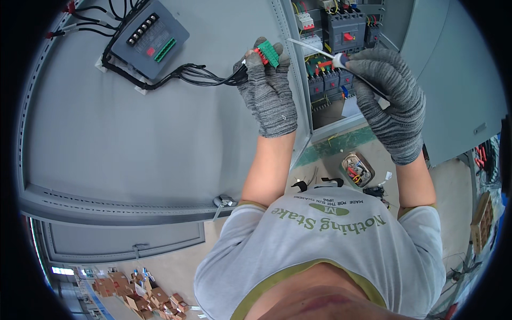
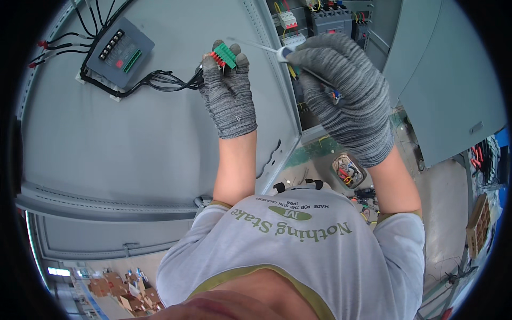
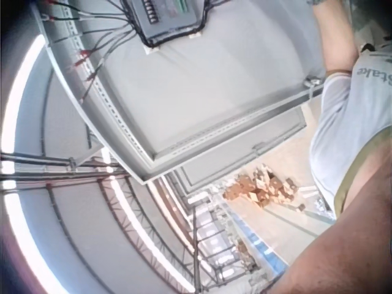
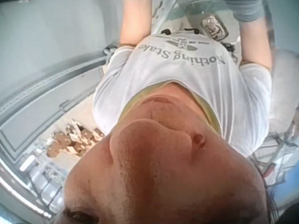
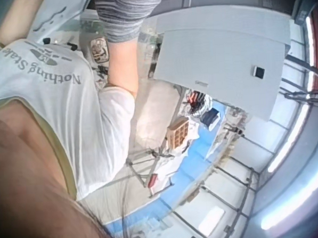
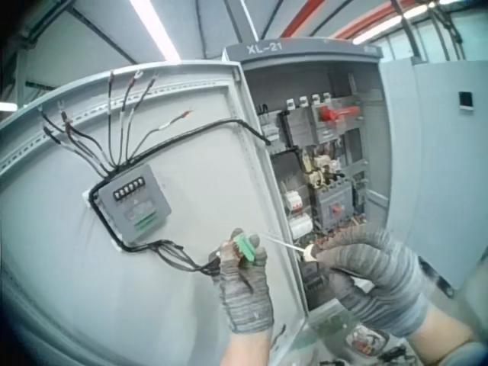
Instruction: The person uses a screwdriver to tighten screws on a green terminal block while inserting black wires with red connectors. The person holds the terminal block and wires with gloved hands, repeatedly adjusting and securing connections inside an open electrical cabinet.
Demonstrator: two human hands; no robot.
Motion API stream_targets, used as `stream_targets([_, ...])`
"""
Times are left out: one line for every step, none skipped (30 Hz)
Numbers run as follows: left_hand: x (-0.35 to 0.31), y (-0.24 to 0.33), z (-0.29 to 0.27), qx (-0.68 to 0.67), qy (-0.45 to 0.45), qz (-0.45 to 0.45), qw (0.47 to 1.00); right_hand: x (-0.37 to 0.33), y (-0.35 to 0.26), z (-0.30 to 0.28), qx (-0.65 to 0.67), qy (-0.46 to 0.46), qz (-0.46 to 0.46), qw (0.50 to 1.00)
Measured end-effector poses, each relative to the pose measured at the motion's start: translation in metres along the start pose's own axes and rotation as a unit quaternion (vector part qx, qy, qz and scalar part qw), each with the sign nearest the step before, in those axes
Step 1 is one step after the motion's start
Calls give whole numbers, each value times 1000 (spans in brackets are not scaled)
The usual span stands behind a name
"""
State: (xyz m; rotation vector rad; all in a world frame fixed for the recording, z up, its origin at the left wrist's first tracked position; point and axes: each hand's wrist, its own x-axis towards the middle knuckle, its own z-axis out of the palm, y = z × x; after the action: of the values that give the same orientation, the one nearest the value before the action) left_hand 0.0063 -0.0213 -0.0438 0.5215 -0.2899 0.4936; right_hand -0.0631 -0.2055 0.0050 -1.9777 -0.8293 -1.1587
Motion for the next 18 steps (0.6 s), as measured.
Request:
stream_targets([0,0,1,0,-3,2,1000,-1,-1,2,28,-11,8,1000])
stream_targets([0,0,3,-2,-4,1,1000,-3,-2,4,14,-11,-1,1000])
stream_targets([0,0,4,-3,-5,1,1000,-4,-2,7,0,-12,-10,1000])
stream_targets([0,0,5,-5,-4,1,1000,-5,-2,9,-13,-15,-19,1000])
stream_targets([0,0,5,-7,-7,1,1000,-2,-4,11,5,-4,-22,1000])
stream_targets([1,-1,4,-10,-10,1,1000,-2,-4,13,-2,-6,-23,1000])
stream_targets([1,-1,4,-13,-12,2,1000,-1,-4,14,-8,-9,-24,1000])
stream_targets([1,0,5,-10,-12,5,1000,0,-3,15,-14,-12,-25,1000])
stream_targets([0,0,6,-8,-12,7,1000,0,-2,16,-20,-8,-39,999])
stream_targets([-1,0,7,-6,-11,10,1000,1,0,18,-25,-4,-54,998])
stream_targets([-2,0,8,-6,-4,9,1000,1,0,19,-31,-1,-69,997])
stream_targets([-2,0,9,-6,3,9,1000,1,-2,19,-29,-3,-59,998])
stream_targets([-2,0,10,-6,10,9,1000,2,-4,19,-26,-6,-50,998])
stream_targets([-1,-1,8,-3,3,12,1000,2,-5,20,-23,-8,-40,999])
stream_targets([1,-3,4,0,-4,16,1000,3,-6,20,-34,-11,-38,999])
stream_targets([2,-4,2,3,-11,19,1000,4,-7,19,-44,-16,-36,998])
stream_targets([2,-4,3,6,-10,23,1000,5,-8,19,-55,-20,-34,998])
stream_targets([2,-4,4,10,-10,28,1000,7,-8,20,-48,-22,-36,998])
